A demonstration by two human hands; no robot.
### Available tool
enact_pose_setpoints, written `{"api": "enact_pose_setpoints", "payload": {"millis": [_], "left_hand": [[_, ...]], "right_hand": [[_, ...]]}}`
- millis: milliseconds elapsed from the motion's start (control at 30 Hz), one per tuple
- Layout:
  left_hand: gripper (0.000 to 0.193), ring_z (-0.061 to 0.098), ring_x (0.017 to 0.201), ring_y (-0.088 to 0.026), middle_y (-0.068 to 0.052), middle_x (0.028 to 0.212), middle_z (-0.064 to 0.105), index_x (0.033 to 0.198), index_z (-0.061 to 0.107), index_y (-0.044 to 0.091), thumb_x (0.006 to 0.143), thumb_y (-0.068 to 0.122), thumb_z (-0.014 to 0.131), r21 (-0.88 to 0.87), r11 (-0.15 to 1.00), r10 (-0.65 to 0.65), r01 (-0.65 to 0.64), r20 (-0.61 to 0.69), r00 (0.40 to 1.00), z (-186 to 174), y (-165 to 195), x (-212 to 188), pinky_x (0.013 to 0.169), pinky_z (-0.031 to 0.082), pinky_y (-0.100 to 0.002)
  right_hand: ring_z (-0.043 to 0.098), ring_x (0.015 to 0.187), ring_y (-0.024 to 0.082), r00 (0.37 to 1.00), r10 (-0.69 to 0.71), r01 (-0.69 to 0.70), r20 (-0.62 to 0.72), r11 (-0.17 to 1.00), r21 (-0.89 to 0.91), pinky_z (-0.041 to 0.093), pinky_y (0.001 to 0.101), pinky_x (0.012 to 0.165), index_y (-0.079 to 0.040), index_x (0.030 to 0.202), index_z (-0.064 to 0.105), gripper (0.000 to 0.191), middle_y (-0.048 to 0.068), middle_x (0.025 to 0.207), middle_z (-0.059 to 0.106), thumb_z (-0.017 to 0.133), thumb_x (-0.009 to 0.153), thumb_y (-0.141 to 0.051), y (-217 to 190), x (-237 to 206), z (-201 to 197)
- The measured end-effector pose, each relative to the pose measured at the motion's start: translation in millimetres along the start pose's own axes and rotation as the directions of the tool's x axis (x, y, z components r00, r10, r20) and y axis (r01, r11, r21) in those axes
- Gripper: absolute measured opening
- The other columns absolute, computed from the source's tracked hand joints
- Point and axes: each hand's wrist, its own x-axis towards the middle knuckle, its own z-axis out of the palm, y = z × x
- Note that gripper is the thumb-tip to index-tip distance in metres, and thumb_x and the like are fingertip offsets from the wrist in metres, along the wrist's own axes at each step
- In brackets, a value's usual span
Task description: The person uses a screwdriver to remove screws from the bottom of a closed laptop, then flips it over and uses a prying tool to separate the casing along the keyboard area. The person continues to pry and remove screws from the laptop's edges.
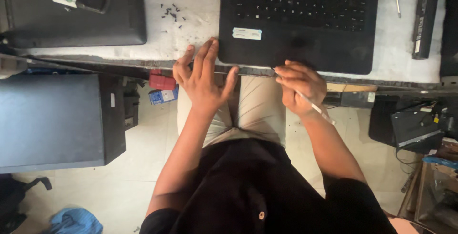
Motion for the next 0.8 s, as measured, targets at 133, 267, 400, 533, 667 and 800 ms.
{"api": "enact_pose_setpoints", "payload": {"millis": [133,267,400,533,667,800], "left_hand": [[0.059,0.040,0.139,-0.029,-0.002,0.141,0.065,0.139,0.064,0.010,0.097,0.050,0.071,-0.003,1.000,0.016,-0.016,0.007,1.000,5.1,-1.5,-1.7,0.115,0.027,-0.046],[0.059,0.039,0.140,-0.029,-0.003,0.141,0.065,0.140,0.064,0.009,0.097,0.050,0.071,-0.011,1.000,0.012,-0.012,0.007,1.000,10.8,-0.7,-5.0,0.115,0.027,-0.047],[0.061,0.039,0.143,-0.030,-0.007,0.143,0.063,0.140,0.061,0.007,0.100,0.052,0.068,0.009,0.999,0.048,-0.048,-0.008,0.999,15.0,-0.6,-9.4,0.117,0.026,-0.050],[0.062,0.040,0.142,-0.031,-0.007,0.142,0.063,0.139,0.061,0.006,0.101,0.056,0.066,0.021,0.997,0.078,-0.078,-0.018,0.997,20.1,-4.9,-12.7,0.116,0.026,-0.051],[0.064,0.040,0.142,-0.030,-0.007,0.141,0.064,0.137,0.062,0.006,0.101,0.058,0.064,0.022,0.995,0.093,-0.093,-0.036,0.995,26.3,-7.9,-15.5,0.115,0.027,-0.050],[0.063,0.040,0.143,-0.030,-0.007,0.141,0.064,0.138,0.063,0.006,0.102,0.058,0.063,0.030,0.995,0.099,-0.098,-0.038,0.994,27.9,-9.4,-17.1,0.116,0.027,-0.049]], "right_hand": [[0.076,0.090,0.032,0.996,0.007,-0.005,-0.093,1.000,0.023,0.064,0.0477,0.093,-0.003,0.105,0.047,0.026,0.017,0.097,0.074,0.065,0.096,0.014,7.1,-18.7,-1.0],[0.075,0.088,0.032,0.987,0.092,-0.090,-0.131,0.996,0.019,0.063,0.0478,0.093,-0.003,0.106,0.046,0.026,0.019,0.097,0.073,0.061,0.095,0.015,15.3,-26.0,-5.2],[0.073,0.088,0.031,0.974,0.138,-0.128,-0.178,0.989,0.070,0.062,0.0458,0.091,-0.003,0.106,0.046,0.027,0.019,0.096,0.071,0.063,0.095,0.015,18.7,-26.1,-9.8],[0.071,0.089,0.030,0.984,0.099,-0.096,-0.149,0.995,0.030,0.061,0.0461,0.091,-0.002,0.105,0.045,0.027,0.019,0.096,0.073,0.063,0.093,0.014,19.5,-25.9,-13.5],[0.073,0.088,0.030,0.980,0.126,-0.119,-0.154,0.992,0.052,0.063,0.0455,0.091,-0.003,0.105,0.047,0.028,0.018,0.094,0.072,0.062,0.093,0.017,19.5,-28.0,-14.3],[0.075,0.087,0.030,0.984,0.116,-0.109,-0.135,0.992,0.059,0.062,0.0458,0.092,-0.002,0.105,0.047,0.026,0.017,0.093,0.072,0.060,0.093,0.017,21.8,-27.7,-15.1]]}}
